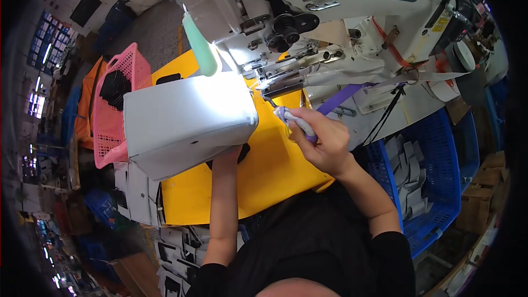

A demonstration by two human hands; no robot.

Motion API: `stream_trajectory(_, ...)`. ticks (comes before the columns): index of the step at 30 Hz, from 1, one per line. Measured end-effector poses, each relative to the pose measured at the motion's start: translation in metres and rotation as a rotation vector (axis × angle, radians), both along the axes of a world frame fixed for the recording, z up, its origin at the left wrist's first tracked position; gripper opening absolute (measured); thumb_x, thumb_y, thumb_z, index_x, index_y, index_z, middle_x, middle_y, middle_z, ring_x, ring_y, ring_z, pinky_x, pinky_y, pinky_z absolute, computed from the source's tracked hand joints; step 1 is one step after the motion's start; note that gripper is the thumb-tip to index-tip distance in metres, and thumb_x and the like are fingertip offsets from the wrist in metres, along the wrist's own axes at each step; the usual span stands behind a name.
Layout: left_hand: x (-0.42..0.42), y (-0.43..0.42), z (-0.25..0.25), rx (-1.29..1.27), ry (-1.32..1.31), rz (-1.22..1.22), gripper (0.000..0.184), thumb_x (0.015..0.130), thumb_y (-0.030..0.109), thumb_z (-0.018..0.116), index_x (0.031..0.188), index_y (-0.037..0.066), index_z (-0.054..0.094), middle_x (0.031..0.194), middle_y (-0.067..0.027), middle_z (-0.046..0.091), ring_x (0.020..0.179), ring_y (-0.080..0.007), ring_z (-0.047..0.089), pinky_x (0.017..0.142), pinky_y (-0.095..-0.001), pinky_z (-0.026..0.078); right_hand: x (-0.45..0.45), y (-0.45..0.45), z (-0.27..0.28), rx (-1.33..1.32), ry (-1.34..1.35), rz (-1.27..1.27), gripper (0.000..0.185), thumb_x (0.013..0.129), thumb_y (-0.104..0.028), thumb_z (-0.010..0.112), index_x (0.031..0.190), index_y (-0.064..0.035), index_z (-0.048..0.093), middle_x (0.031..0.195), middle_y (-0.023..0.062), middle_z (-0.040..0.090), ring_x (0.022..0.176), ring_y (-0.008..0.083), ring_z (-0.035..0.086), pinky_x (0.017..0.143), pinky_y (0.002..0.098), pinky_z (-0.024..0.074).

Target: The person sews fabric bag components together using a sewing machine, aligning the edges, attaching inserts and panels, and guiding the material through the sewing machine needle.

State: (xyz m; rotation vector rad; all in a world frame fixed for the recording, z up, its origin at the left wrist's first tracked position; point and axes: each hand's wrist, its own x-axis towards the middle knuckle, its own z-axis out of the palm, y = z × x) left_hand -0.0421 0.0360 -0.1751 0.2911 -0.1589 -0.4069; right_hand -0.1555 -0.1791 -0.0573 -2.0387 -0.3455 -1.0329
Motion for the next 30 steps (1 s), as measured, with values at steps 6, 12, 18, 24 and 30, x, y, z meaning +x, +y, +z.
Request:
stream_trajectory(6,0.008,0.005,-0.011,-0.147,-0.072,-0.180,0.061,0.096,0.051,0.048,0.142,0.012,0.040,0.142,-0.0123,0.046,0.128,-0.0310,0.047,0.105,-0.0479,0.042,-0.010,-0.004,0.003,0.056,-0.007,0.003,0.020,0.083,-0.005,0.073,0.100,0.0008,0.066,0.078,0.0100,0.070,0.057,0.0153,0.067,0.051,0.0255,0.0498)
stream_trajectory(12,0.003,-0.005,0.007,0.024,-0.103,-0.023,0.058,0.095,0.050,0.050,0.138,0.012,0.045,0.135,-0.0142,0.053,0.118,-0.0313,0.057,0.091,-0.0445,0.054,-0.005,0.000,0.001,0.119,0.079,0.062,0.018,0.085,-0.005,0.071,0.101,0.0010,0.065,0.078,0.0099,0.069,0.061,0.0159,0.070,0.052,0.0250,0.0508)
stream_trajectory(18,0.009,0.001,-0.004,0.022,-0.125,-0.071,0.059,0.095,0.051,0.050,0.140,0.013,0.043,0.137,-0.0134,0.051,0.121,-0.0305,0.056,0.093,-0.0451,0.052,0.002,0.003,-0.004,0.136,0.080,0.053,0.018,0.086,-0.005,0.070,0.102,0.0009,0.064,0.080,0.0113,0.069,0.064,0.0171,0.071,0.054,0.0255,0.0517)
stream_trajectory(24,0.011,0.002,-0.004,-0.050,-0.211,-0.174,0.061,0.096,0.050,0.049,0.143,0.014,0.039,0.141,-0.0117,0.048,0.128,-0.0296,0.049,0.104,-0.0480,0.045,0.006,0.006,-0.010,0.166,0.047,0.002,0.019,0.085,-0.006,0.071,0.102,0.0007,0.064,0.079,0.0118,0.069,0.063,0.0174,0.070,0.054,0.0262,0.0513)
stream_trajectory(30,0.016,0.008,-0.012,-0.029,-0.226,-0.181,0.060,0.096,0.050,0.048,0.142,0.013,0.040,0.141,-0.0117,0.048,0.127,-0.0297,0.050,0.103,-0.0480,0.044,0.007,0.009,-0.014,0.179,0.002,-0.035,0.020,0.085,-0.006,0.072,0.102,0.0003,0.065,0.078,0.0116,0.068,0.061,0.0176,0.067,0.053,0.0266,0.0498)
